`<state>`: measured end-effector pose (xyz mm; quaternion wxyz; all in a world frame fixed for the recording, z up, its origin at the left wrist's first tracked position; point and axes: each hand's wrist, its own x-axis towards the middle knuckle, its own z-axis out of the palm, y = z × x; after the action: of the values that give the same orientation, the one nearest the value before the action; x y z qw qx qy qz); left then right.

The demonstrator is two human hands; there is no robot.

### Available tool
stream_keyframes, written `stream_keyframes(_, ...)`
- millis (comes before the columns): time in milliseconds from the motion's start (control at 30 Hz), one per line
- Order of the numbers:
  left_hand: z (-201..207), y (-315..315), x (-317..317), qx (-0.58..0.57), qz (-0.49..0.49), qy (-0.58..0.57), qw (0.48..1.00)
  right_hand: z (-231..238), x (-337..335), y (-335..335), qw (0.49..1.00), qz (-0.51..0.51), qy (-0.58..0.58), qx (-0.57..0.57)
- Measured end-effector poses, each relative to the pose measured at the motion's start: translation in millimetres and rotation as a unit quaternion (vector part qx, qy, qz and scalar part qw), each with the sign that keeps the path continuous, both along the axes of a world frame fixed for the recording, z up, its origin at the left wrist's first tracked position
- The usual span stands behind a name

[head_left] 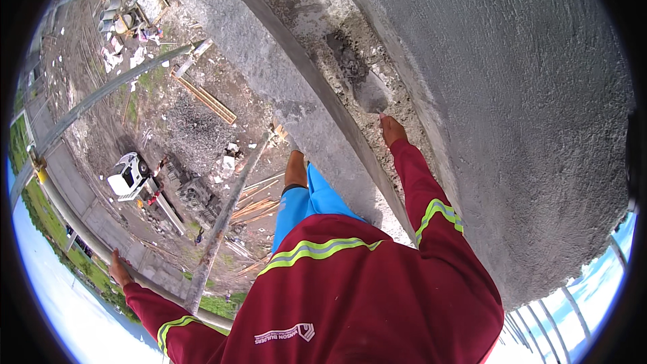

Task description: The person uses a trowel to smooth wet concrete along a narrow ledge on a curved wall. The person repeatedly scrapes and levels the surface, moving along the ledge while maintaining a consistent finish.

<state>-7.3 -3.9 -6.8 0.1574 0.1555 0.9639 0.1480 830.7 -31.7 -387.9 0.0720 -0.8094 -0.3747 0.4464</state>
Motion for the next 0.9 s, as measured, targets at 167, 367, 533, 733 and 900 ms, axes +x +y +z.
stream_keyframes(167,4,2,10,0.007,0.01,-0.016,1.0,12,2,34,0.998,0.035,-0.019,-0.051)
stream_keyframes(367,6,5,17,0.003,-0.013,-0.006,1.0,-30,-63,178,0.997,0.065,-0.04,-0.016)
stream_keyframes(533,5,3,10,-0.001,-0.019,-0.011,1.0,-15,-77,216,0.987,0.155,0.025,0.012)
stream_keyframes(733,4,-2,6,0.007,-0.033,-0.007,0.999,4,-57,218,0.967,0.097,0.234,-0.034)
stream_keyframes(900,7,0,7,-0.022,-0.03,0.032,0.999,59,-54,209,0.942,0.036,0.329,-0.056)
